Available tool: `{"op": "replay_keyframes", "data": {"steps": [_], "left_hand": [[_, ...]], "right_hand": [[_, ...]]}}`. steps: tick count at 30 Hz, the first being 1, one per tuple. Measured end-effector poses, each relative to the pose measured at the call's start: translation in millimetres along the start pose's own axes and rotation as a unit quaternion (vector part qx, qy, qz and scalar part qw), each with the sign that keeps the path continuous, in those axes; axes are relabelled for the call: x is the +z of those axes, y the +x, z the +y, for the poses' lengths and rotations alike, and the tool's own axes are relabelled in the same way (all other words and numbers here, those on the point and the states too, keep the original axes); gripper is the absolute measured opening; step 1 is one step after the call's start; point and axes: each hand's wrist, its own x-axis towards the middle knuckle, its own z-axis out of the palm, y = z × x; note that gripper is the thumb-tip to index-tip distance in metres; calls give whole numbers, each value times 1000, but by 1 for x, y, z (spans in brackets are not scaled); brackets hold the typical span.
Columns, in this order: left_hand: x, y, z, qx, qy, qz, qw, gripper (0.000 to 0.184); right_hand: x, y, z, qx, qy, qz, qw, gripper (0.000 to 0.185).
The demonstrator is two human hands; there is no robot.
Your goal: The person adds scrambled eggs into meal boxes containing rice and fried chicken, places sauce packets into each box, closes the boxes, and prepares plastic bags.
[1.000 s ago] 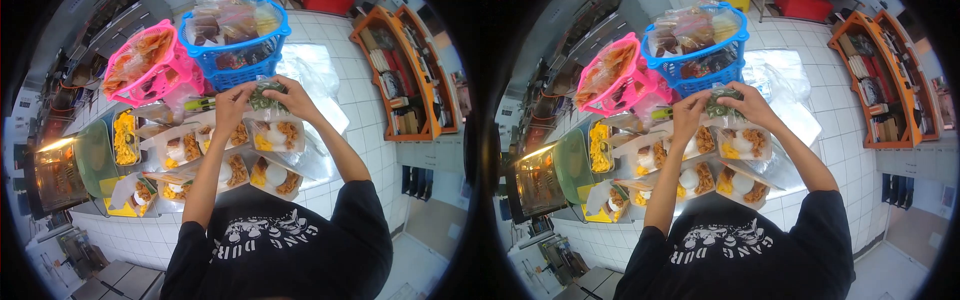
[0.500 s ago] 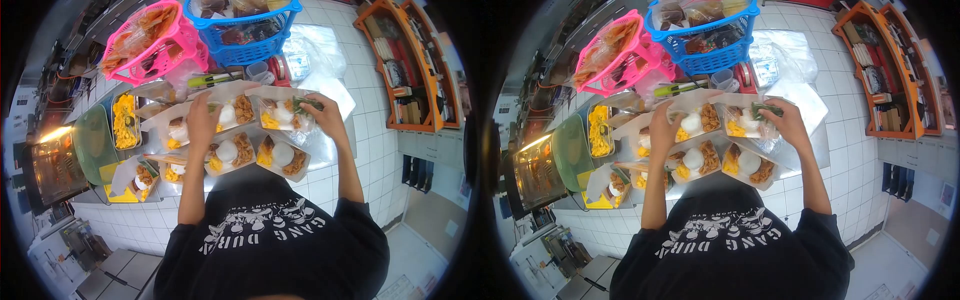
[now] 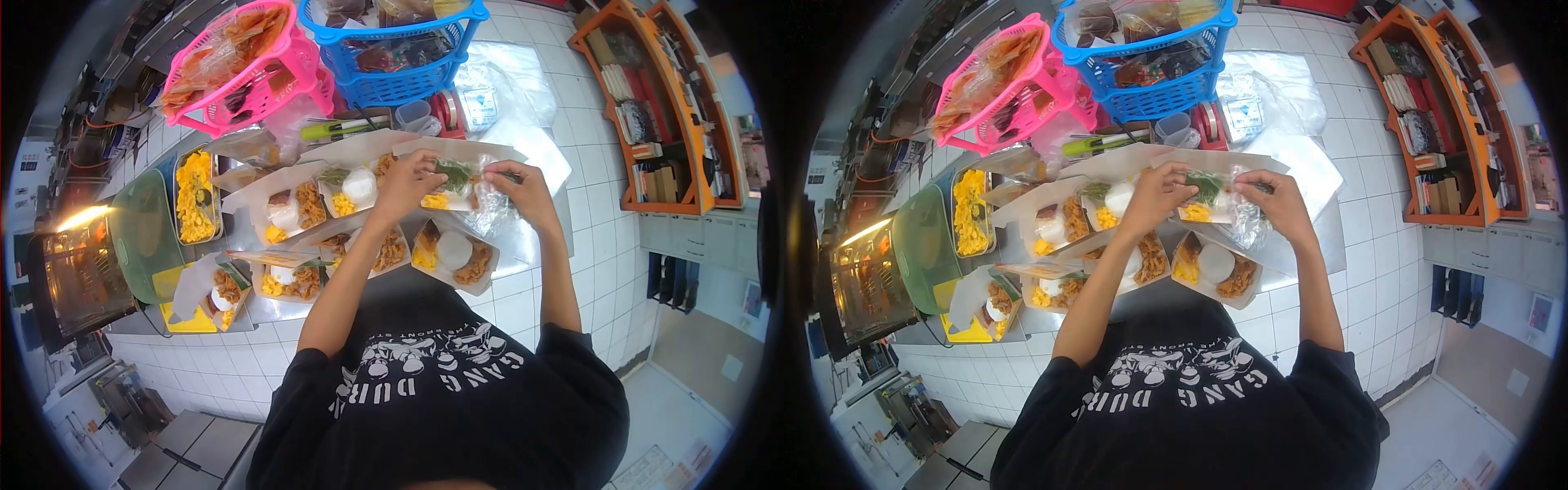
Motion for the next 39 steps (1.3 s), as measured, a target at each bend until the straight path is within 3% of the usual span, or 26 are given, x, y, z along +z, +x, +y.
{"op": "replay_keyframes", "data": {"steps": [1, 3, 4, 6, 7, 8, 9, 10, 12, 13, 15, 17, 21, 24, 27, 31, 34, 36, 37, 39], "left_hand": [[4, 5, -5, 0, 0, 3, 1000, 45], [14, 10, -14, 64, 245, -1, 967, 51], [20, 9, -16, 59, 249, 12, 967, 51], [27, -4, -21, 166, 425, 122, 882, 56], [21, -16, -6, 153, 434, 135, 878, 56], [20, -29, 24, 107, 199, 91, 970, 53], [18, -37, 47, 63, -54, 43, 996, 51], [10, -44, 54, 63, -52, 50, 995, 51], [-15, -66, 66, 7, -55, 93, 994, 37], [-33, -79, 77, 3, -71, 114, 991, 21], [-80, -108, 79, 5, -18, 151, 988, 15], [-126, -136, 74, 30, -35, 203, 978, 16], [-197, -176, 70, -18, -14, 224, 974, 13], [-227, -190, 50, -46, -30, 215, 975, 12], [-255, -200, 30, -48, 7, 195, 980, 14], [-285, -215, 13, -66, 60, 204, 975, 19], [-294, -226, 7, -51, 59, 222, 972, 22], [-306, -231, 4, -34, 46, 229, 972, 23], [-313, -236, 5, -23, 31, 245, 969, 24], [-315, -249, 7, -27, 9, 254, 967, 26]], "right_hand": [[-4, -3, -5, -2, -26, 19, 999, 18], [-8, -8, -12, -4, -25, 43, 999, 18], [-8, -8, -14, -5, -23, 69, 997, 18], [-6, -7, -15, -79, -16, 39, 996, 26], [2, -9, -27, -82, 17, 27, 996, 29], [14, -10, -35, -83, 23, 13, 996, 29], [29, -10, -44, -64, 61, -16, 996, 27], [44, -10, -53, -46, 96, -41, 994, 26], [83, -3, -49, -138, 22, -34, 990, 25], [100, -3, -64, -136, 16, -58, 989, 26], [134, 0, -92, -137, 10, -87, 987, 26], [162, 11, -109, -117, 70, -189, 973, 27], [222, 30, -114, -174, 35, -225, 958, 24], [262, 45, -113, -155, 5, -240, 958, 23], [284, 47, -125, -181, -88, -191, 961, 23], [308, 53, -107, -184, -91, -133, 970, 26], [323, 50, -101, -212, -219, -71, 950, 25], [324, 42, -108, -103, -198, -58, 973, 26], [320, 39, -106, -93, -201, -58, 973, 26], [309, 32, -94, -91, 48, -90, 991, 31]]}}
